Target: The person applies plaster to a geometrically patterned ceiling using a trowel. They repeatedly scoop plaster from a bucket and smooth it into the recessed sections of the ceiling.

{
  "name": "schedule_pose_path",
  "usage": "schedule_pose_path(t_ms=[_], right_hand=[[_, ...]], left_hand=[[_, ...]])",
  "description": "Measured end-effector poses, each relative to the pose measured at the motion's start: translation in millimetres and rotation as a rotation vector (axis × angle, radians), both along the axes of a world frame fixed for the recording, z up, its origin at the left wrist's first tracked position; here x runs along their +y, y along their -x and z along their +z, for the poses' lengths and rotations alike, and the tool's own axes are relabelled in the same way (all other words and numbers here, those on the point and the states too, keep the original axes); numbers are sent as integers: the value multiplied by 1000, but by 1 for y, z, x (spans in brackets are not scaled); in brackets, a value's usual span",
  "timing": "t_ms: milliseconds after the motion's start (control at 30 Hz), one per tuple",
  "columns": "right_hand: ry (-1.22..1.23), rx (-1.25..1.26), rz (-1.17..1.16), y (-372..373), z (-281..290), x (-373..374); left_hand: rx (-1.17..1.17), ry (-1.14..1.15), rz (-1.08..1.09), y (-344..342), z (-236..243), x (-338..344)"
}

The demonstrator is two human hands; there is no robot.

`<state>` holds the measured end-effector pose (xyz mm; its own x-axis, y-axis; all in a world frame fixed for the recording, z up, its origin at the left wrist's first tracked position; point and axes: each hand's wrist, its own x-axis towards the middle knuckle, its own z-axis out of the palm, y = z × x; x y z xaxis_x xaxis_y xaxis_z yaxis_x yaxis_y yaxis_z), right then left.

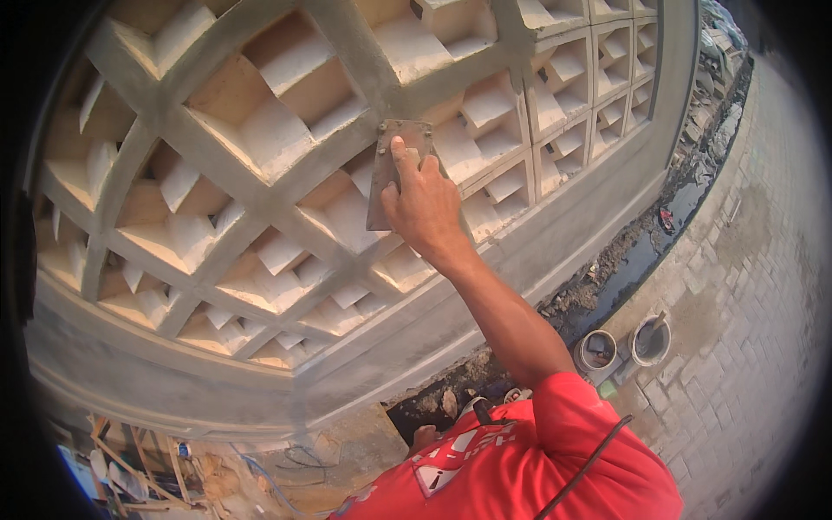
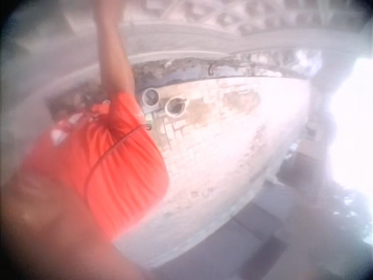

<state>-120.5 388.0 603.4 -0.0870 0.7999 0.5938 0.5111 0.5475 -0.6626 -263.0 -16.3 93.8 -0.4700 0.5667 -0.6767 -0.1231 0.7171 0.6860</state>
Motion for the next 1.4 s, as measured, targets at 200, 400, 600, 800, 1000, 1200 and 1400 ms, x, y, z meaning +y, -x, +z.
schedule_pose_path(t_ms=[200,400,600,800,1000,1200,1400], right_hand=[[-132,-50,11,-26,19,5],[-242,-270,-39,-35,-8,28],[-229,-326,11,-54,-6,20],[-408,-336,-104,-41,25,38],[-216,-515,-7,-61,-14,28],[-426,-422,-58,-50,42,37],[-315,-532,28,-60,-20,36]], left_hand=[[-17,66,21,-7,0,-3],[-168,27,240,-4,-11,3],[-88,74,129,-18,1,3],[-131,17,289,-22,-12,-4],[-84,-3,212,-30,-13,3],[-124,44,257,-28,-30,2],[-126,-25,340,-34,-28,18]])
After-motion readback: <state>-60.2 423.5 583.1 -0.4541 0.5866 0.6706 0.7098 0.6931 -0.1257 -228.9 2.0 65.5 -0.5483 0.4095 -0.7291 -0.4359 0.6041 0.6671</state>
